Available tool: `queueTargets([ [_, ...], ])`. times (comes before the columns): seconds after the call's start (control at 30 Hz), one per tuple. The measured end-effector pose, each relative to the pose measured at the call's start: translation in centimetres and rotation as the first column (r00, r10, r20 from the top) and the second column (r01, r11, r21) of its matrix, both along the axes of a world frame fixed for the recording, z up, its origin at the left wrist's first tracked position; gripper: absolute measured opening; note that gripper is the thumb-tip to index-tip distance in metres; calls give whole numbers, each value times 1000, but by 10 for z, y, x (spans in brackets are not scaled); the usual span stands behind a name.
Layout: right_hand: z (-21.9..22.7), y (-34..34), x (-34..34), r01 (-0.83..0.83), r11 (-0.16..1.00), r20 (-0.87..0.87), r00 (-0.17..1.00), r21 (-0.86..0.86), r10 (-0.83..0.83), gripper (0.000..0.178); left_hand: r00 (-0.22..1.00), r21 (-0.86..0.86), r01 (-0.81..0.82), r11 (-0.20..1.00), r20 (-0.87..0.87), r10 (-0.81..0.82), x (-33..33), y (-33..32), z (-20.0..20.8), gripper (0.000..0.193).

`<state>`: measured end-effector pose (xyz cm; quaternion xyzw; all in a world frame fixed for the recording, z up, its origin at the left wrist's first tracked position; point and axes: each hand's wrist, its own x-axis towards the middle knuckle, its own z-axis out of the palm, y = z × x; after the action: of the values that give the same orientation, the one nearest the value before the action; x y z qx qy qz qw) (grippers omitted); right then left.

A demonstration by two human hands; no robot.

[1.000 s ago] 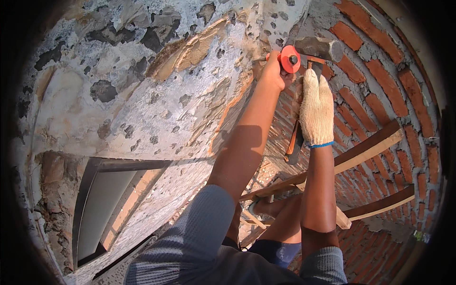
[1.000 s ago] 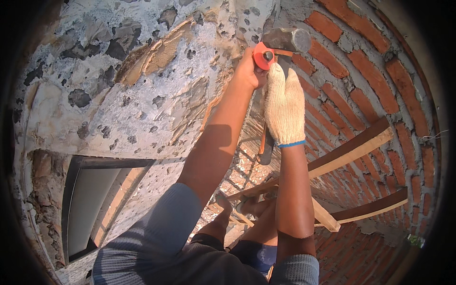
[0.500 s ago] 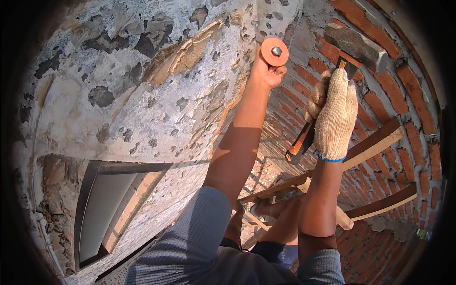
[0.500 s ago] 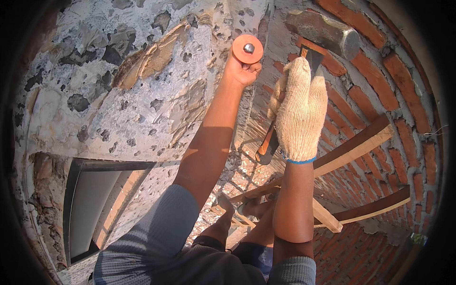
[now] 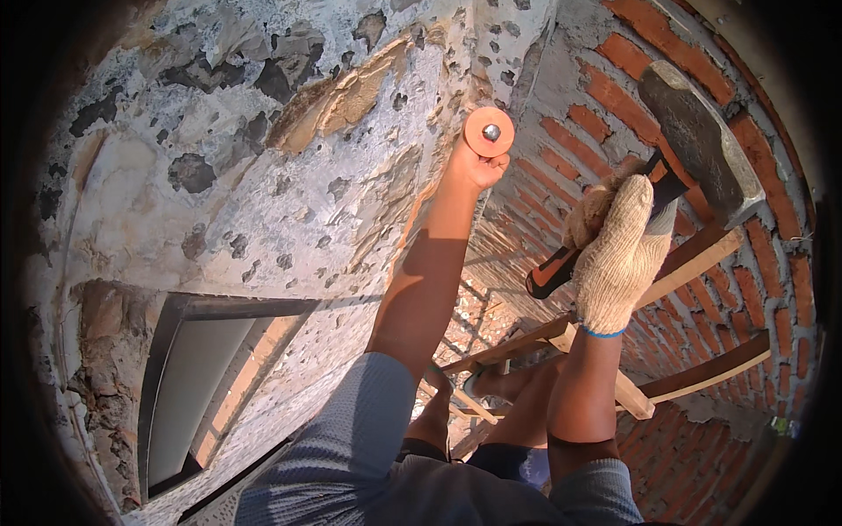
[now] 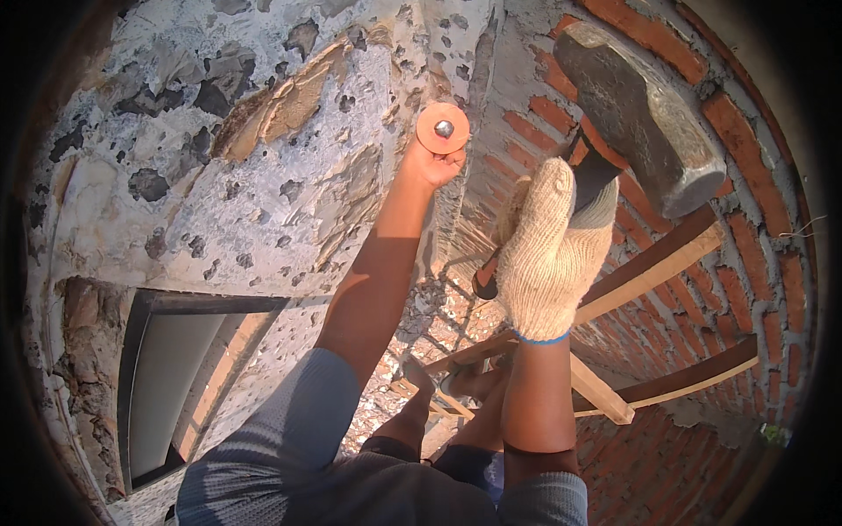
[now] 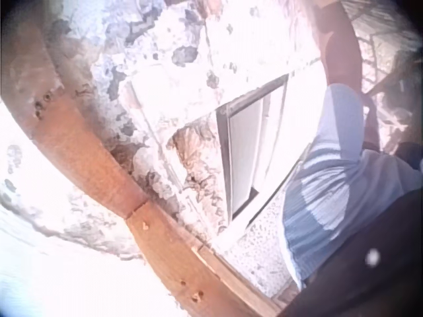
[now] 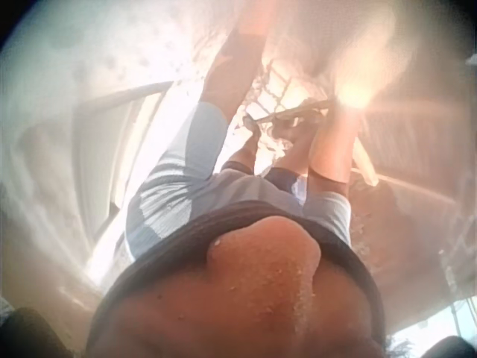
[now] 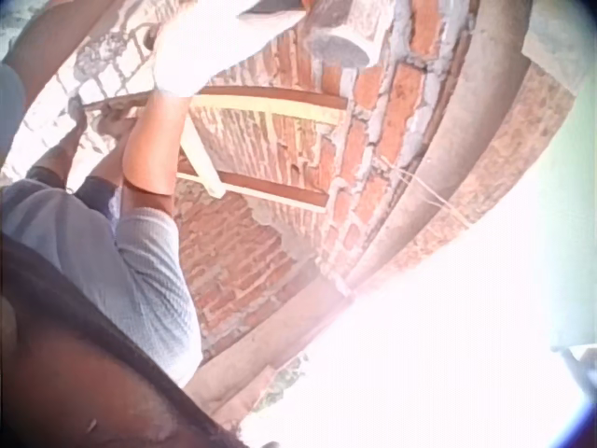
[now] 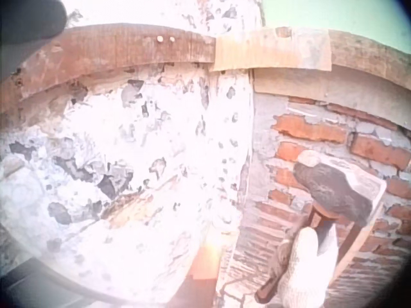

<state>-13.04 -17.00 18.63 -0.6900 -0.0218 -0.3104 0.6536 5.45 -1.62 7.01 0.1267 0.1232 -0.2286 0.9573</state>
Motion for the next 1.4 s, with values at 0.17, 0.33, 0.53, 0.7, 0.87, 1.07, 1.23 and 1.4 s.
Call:
queueTargets([
  [0.17,4,-1,-41,-6,1000,-175,984,-8,5,23,981,125,194,973,-48,-189,-135,-9,-83,23],
  [0.33,-76,-17,-89,-63,984,-839,515,168,176,17,855,-36,464,885,-245,-458,-312,35,-204,31],
  [0.53,-168,-24,-138,205,678,-681,458,706,571,9,810,587,510,629,-82,-580,-414,82,-236,25],
  [0.7,-178,-18,-131,227,669,-696,383,708,607,10,821,330,536,777,-417,-390,-383,88,-216,19],
  [0.87,-183,-8,-124,123,768,-756,328,629,567,12,791,880,400,254,-192,-581,-409,116,-233,14],
  [1.07,-190,-3,-122,113,754,-745,300,647,595,15,343,764,409,-498,-635,-692,-501,196,-273,26],
  [1.23,-184,-3,-120,103,776,-764,296,622,573,16,155,430,609,-667,-889,-431,-550,259,-228,30],
  [1.4,-175,-3,-122,22,764,-709,389,645,588,18,166,362,710,-604,-919,-356,-557,277,-214,29],
])
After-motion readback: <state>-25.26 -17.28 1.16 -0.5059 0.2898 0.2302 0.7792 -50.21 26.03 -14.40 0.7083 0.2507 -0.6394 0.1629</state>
